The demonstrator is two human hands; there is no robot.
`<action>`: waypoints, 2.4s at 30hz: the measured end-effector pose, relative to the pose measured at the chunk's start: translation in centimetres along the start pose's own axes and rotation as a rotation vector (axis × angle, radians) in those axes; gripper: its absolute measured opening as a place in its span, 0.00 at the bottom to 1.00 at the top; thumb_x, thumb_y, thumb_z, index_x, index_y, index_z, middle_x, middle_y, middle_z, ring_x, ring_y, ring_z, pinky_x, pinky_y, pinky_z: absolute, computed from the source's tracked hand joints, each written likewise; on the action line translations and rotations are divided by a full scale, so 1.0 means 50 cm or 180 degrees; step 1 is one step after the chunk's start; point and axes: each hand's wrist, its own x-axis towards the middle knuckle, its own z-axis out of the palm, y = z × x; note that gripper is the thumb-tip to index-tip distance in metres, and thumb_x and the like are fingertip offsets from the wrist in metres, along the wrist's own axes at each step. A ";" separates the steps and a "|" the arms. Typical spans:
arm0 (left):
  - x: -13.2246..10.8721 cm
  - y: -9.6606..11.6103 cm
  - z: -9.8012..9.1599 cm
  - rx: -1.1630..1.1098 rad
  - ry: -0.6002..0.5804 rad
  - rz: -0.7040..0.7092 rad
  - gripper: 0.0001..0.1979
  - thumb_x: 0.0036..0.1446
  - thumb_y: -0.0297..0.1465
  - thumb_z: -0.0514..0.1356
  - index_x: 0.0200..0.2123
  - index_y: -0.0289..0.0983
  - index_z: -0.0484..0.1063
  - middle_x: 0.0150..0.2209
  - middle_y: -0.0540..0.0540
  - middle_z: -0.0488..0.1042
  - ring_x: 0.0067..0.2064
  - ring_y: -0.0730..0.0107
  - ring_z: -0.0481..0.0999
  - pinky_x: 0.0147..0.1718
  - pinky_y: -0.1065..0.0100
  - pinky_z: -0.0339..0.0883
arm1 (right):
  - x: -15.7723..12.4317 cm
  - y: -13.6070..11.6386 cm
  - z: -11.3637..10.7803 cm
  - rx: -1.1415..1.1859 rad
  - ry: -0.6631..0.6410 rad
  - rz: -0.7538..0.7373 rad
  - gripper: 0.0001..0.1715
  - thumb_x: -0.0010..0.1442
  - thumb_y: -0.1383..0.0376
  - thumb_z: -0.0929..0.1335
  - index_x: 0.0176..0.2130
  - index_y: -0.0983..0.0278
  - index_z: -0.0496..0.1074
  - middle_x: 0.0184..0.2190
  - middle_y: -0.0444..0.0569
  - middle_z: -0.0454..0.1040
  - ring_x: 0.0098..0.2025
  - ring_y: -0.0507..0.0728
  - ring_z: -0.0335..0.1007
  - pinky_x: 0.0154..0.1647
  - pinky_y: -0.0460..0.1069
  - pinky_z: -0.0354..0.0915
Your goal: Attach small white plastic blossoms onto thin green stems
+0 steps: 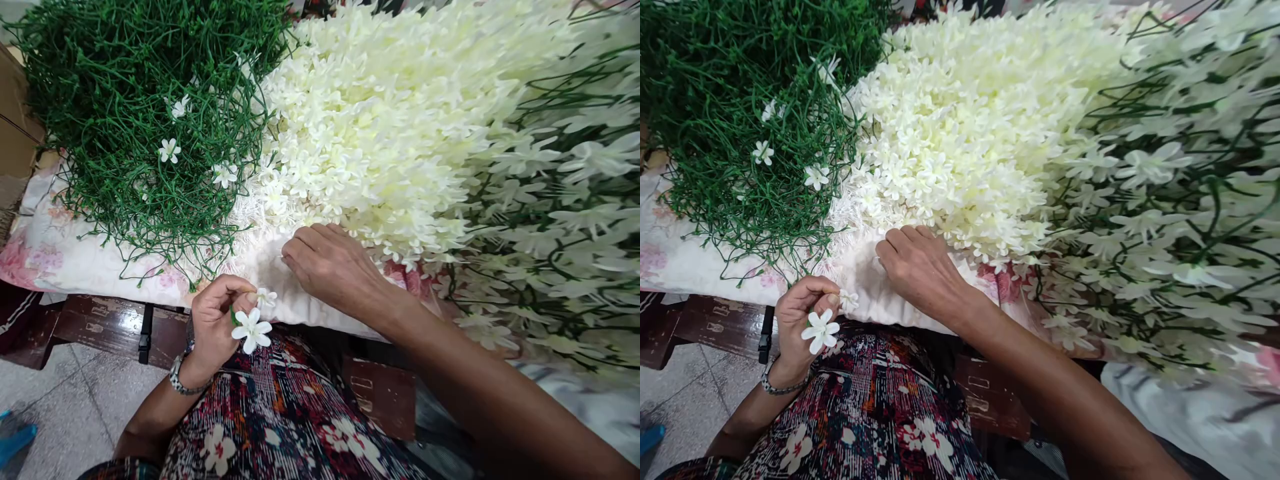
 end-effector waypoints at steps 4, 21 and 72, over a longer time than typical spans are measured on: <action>0.001 -0.001 0.001 -0.0013 -0.0027 0.0061 0.03 0.48 0.28 0.60 0.26 0.34 0.70 0.22 0.51 0.69 0.22 0.80 0.65 0.20 0.78 0.59 | -0.001 -0.001 0.002 0.0134 0.0009 -0.0061 0.08 0.53 0.72 0.61 0.25 0.66 0.66 0.23 0.48 0.65 0.28 0.53 0.57 0.30 0.48 0.51; 0.004 -0.006 0.017 -0.0001 0.0165 0.0367 0.01 0.50 0.27 0.59 0.29 0.36 0.71 0.23 0.52 0.68 0.23 0.80 0.66 0.22 0.77 0.60 | -0.046 -0.056 -0.097 0.2071 0.0769 0.0387 0.06 0.55 0.73 0.62 0.34 0.65 0.64 0.26 0.46 0.70 0.29 0.49 0.66 0.28 0.44 0.63; 0.004 -0.026 0.031 -0.0516 -0.0266 0.0231 0.02 0.50 0.27 0.59 0.29 0.36 0.71 0.23 0.51 0.70 0.23 0.79 0.67 0.21 0.78 0.60 | -0.056 -0.100 -0.053 0.2197 0.1407 0.0550 0.06 0.53 0.75 0.63 0.33 0.68 0.66 0.26 0.50 0.68 0.31 0.52 0.64 0.30 0.47 0.65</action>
